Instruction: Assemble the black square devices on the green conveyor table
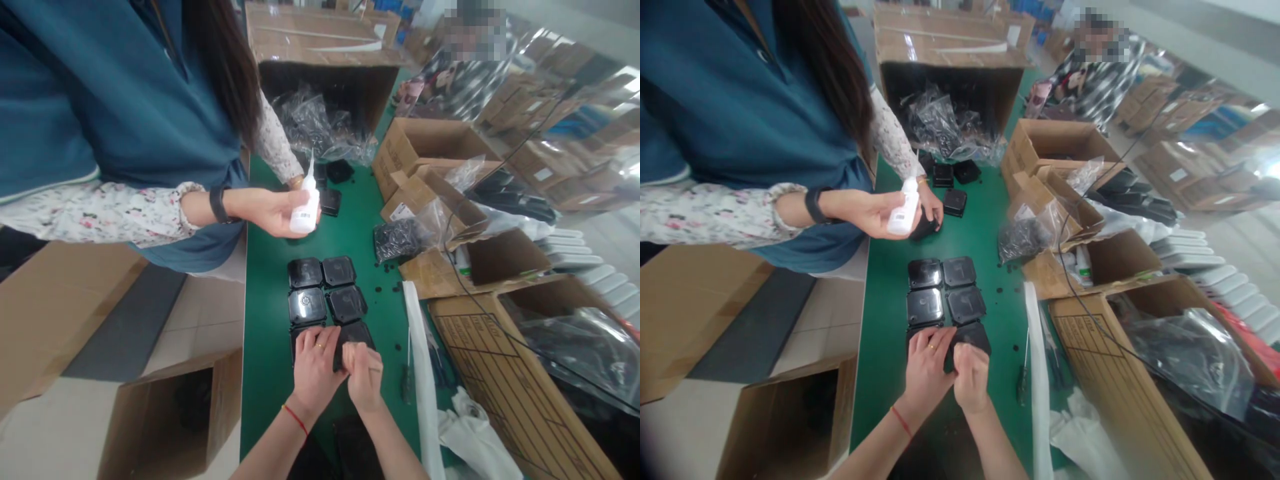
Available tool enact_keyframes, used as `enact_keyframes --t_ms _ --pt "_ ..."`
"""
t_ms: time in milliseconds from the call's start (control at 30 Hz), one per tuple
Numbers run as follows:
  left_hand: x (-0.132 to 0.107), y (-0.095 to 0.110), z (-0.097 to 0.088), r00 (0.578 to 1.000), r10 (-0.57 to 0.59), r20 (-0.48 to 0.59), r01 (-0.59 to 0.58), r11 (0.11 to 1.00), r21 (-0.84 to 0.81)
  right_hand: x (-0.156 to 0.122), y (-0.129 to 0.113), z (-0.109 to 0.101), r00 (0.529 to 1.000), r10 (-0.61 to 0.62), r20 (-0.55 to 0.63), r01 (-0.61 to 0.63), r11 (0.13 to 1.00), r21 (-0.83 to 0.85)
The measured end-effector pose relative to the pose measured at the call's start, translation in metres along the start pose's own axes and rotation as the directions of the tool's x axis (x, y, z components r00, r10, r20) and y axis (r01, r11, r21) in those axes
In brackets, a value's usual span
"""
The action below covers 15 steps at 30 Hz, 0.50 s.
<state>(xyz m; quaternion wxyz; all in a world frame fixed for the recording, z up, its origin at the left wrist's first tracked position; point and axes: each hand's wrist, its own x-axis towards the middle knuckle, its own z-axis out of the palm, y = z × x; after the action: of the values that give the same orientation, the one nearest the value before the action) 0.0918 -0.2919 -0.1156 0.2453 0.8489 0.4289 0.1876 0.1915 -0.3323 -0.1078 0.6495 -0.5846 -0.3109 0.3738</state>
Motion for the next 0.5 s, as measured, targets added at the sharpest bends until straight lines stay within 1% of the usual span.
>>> enact_keyframes --t_ms 100,167,233,300,367,433,500 --pt "0.000 0.000 0.000 1.000 -0.003 0.007 0.003 1.000 -0.005 0.000 0.001 0.001 0.990 0.097 -0.102 -0.081 0.984 0.157" --pt "0.000 0.000 -0.001 1.000 -0.003 0.015 0.003 1.000 -0.004 0.004 -0.001 0.002 0.979 0.159 -0.126 -0.131 0.970 0.207" --pt "0.000 0.000 -0.001 1.000 -0.009 0.029 0.009 1.000 -0.002 0.012 -0.006 0.002 0.958 0.243 -0.151 -0.197 0.942 0.271" --pt "0.001 0.001 -0.002 0.999 -0.022 0.041 0.022 1.000 -0.003 0.026 -0.012 0.000 0.933 0.306 -0.191 -0.223 0.905 0.361" --pt "0.001 0.002 -0.002 0.999 -0.029 0.044 0.030 1.000 -0.006 0.043 -0.019 0.000 0.925 0.287 -0.250 -0.164 0.893 0.419" --pt "0.001 0.002 -0.002 0.999 -0.028 0.036 0.028 1.000 -0.009 0.063 -0.023 0.005 0.934 0.215 -0.287 -0.079 0.904 0.421" --pt "0.000 0.002 -0.002 0.999 -0.027 0.023 0.027 1.000 -0.004 0.079 -0.022 0.013 0.952 0.156 -0.262 -0.044 0.921 0.387"
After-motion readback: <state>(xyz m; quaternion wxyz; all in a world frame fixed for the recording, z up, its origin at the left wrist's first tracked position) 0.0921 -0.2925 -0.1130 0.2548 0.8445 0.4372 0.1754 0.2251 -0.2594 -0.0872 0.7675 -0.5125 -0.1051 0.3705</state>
